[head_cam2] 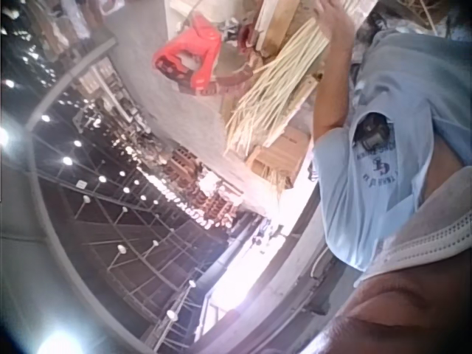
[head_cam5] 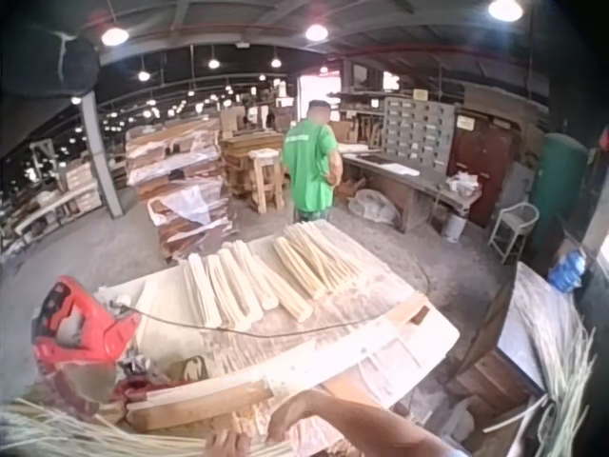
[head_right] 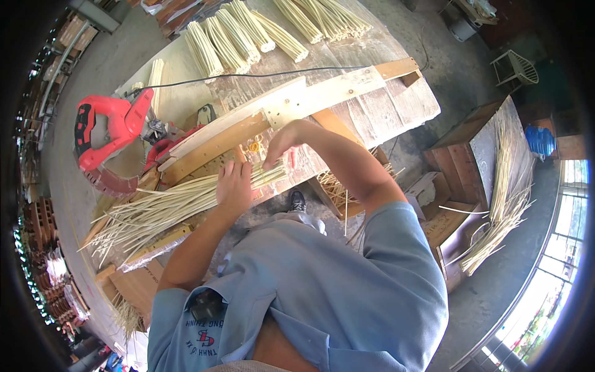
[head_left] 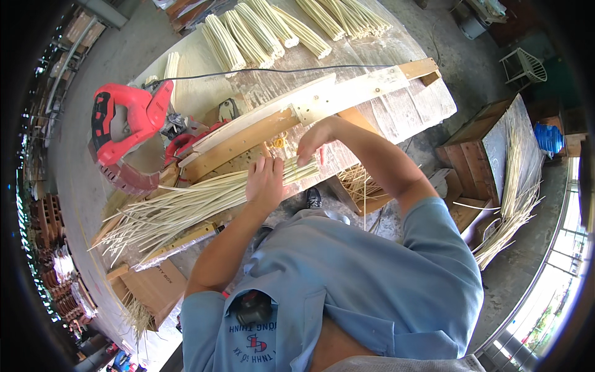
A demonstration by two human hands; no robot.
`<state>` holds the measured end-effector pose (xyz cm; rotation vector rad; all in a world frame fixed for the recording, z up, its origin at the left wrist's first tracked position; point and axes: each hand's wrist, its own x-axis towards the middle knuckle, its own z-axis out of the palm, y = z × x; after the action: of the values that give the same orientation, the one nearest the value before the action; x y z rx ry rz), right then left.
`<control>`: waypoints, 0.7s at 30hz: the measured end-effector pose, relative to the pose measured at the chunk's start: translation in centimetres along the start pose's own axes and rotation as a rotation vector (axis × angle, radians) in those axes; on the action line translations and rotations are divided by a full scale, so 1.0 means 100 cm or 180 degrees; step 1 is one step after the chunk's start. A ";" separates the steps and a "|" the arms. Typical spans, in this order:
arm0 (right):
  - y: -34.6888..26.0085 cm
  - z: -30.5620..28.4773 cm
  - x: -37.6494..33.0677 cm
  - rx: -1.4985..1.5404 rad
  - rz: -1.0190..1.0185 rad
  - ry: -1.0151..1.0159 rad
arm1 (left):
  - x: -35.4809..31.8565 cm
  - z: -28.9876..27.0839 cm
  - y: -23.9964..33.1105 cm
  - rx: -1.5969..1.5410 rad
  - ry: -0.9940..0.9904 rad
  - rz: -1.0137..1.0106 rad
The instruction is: The person gathers thin bamboo sticks from a workbench, aligns them into bundles, and secures them with rubber bands. The person repeatedly picks up sticks, arranges them, and ties them into neat bundles.
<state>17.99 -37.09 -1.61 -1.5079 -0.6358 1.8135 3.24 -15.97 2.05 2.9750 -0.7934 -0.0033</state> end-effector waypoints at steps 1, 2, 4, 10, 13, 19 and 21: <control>-0.015 0.004 0.004 -0.0626 0.0185 0.0132 | -0.002 0.003 0.001 0.0011 0.0065 -0.0015; -0.021 0.014 0.008 -0.1051 0.0111 0.0246 | -0.005 0.007 0.001 0.0026 0.0137 -0.0026; -0.032 0.038 0.018 -0.1932 -0.0059 0.0503 | -0.005 0.008 -0.003 0.0038 0.0170 -0.0047; -0.070 0.098 -0.012 -0.3053 0.0327 0.2059 | -0.005 -0.010 -0.013 0.0063 0.0005 -0.0052; -0.063 0.101 -0.007 -0.3478 0.0085 0.2430 | -0.003 -0.017 -0.019 0.0061 0.0030 -0.0031; -0.044 0.108 0.014 -0.3500 0.0087 0.2806 | -0.006 -0.017 -0.014 -0.0259 -0.0230 -0.0350; -0.047 0.106 0.007 -0.3247 -0.0060 0.2626 | -0.012 -0.014 -0.015 -0.0306 -0.0261 -0.0385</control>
<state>8.50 -32.87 3.62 -2.6289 -1.1802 0.6260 2.97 -13.95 3.31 2.9422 -0.6015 -0.1653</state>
